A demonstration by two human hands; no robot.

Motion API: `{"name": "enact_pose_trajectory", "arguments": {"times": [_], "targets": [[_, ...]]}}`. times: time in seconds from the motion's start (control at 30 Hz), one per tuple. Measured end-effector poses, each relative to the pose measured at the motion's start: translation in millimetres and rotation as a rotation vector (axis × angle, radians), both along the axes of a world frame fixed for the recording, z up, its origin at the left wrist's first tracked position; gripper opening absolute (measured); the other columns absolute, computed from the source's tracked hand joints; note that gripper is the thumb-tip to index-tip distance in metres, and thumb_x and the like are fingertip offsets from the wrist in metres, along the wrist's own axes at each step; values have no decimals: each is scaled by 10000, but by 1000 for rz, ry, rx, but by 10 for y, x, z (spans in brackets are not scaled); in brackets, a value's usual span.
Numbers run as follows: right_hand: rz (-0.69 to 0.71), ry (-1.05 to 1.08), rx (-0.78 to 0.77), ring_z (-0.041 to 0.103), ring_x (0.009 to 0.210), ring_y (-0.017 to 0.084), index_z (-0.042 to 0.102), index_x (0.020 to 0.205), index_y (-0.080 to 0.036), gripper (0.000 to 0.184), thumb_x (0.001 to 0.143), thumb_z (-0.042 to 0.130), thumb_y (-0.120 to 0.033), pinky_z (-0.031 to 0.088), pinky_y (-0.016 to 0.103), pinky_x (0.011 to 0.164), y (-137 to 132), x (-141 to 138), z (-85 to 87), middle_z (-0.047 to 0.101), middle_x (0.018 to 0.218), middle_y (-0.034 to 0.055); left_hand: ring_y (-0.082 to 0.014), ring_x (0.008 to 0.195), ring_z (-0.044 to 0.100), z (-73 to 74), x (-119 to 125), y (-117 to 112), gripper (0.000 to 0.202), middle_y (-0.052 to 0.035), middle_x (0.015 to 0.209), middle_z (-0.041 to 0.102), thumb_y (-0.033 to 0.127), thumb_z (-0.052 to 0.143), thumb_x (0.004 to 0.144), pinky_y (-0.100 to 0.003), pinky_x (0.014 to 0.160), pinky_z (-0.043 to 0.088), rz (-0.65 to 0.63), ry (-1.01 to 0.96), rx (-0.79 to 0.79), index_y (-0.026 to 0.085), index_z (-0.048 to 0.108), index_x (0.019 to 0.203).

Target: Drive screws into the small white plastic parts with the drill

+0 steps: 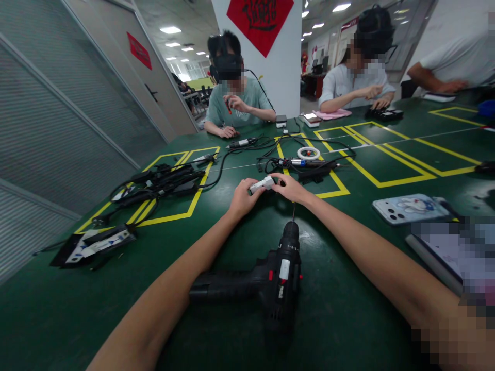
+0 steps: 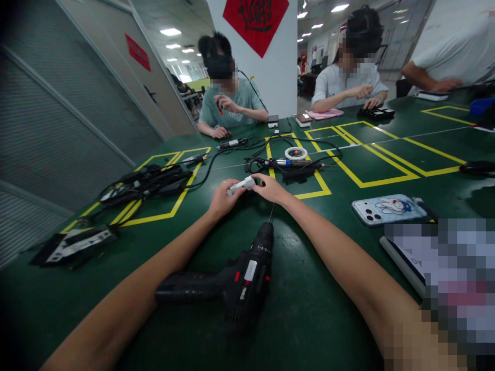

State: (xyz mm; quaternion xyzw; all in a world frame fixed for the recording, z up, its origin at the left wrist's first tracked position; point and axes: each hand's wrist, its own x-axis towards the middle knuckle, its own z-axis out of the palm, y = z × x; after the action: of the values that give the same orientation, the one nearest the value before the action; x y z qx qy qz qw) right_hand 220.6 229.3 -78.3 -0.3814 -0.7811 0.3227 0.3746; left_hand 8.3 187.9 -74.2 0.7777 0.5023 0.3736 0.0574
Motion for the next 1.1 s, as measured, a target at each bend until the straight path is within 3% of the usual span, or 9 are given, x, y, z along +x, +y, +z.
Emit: {"name": "enact_pose_trajectory", "arguments": {"times": [0.17,0.3,0.4,0.6,0.77,0.87,0.93,1.1], "targets": [[43,-12,-8,432,581,116,712,1084,-171,354,821,630,-392,314,239,567,1,-2,54,499,622,-48,-213,841,640,4,-17,7,448,-71,991,700,512,609,857,-318,746,510,-21,-84,-121,150,622,1121],[74,-21,9,454,592,115,724,954,-141,357,772,689,-446,323,239,570,30,3,83,546,632,-31,-228,918,658,15,11,6,559,-63,1035,711,537,723,746,-310,805,518,-82,-95,-201,153,614,1138],[70,83,-10,477,604,121,717,862,-136,375,754,705,-495,343,237,572,60,-44,84,570,639,-14,-237,978,658,15,25,11,575,-71,1085,710,537,725,741,-327,876,513,-78,-89,-231,158,607,1157],[-187,506,-222,431,485,116,674,948,-147,486,801,627,-608,365,244,514,147,-49,14,510,528,-30,-250,1123,623,61,-13,13,609,-115,1241,657,528,669,790,-354,988,475,61,-43,-272,153,552,1255],[-240,432,-124,609,717,178,701,905,-125,403,785,676,-509,477,285,700,123,43,-114,696,801,65,-297,1077,645,287,-159,-114,657,-142,1197,677,562,685,744,-384,940,496,198,88,-362,155,589,1250],[-210,292,-83,612,753,193,708,874,-117,352,800,656,-458,472,285,707,86,37,-134,705,817,67,-325,1040,654,460,-391,-397,639,-148,1153,697,598,682,715,-398,911,503,267,176,-411,155,651,1175],[-209,221,-59,597,733,187,707,851,-117,333,800,651,-441,455,274,685,70,25,-130,695,784,54,-338,1054,647,552,-642,-706,627,-161,1168,691,611,642,739,-410,921,495,321,231,-423,144,663,1157],[-231,151,-3,556,662,154,703,818,-116,323,813,625,-429,416,258,643,76,16,-143,674,755,38,-315,1071,656,584,-1625,-1830,717,-123,1211,693,712,496,803,-416,905,520,647,383,-557,149,595,1235]]}}
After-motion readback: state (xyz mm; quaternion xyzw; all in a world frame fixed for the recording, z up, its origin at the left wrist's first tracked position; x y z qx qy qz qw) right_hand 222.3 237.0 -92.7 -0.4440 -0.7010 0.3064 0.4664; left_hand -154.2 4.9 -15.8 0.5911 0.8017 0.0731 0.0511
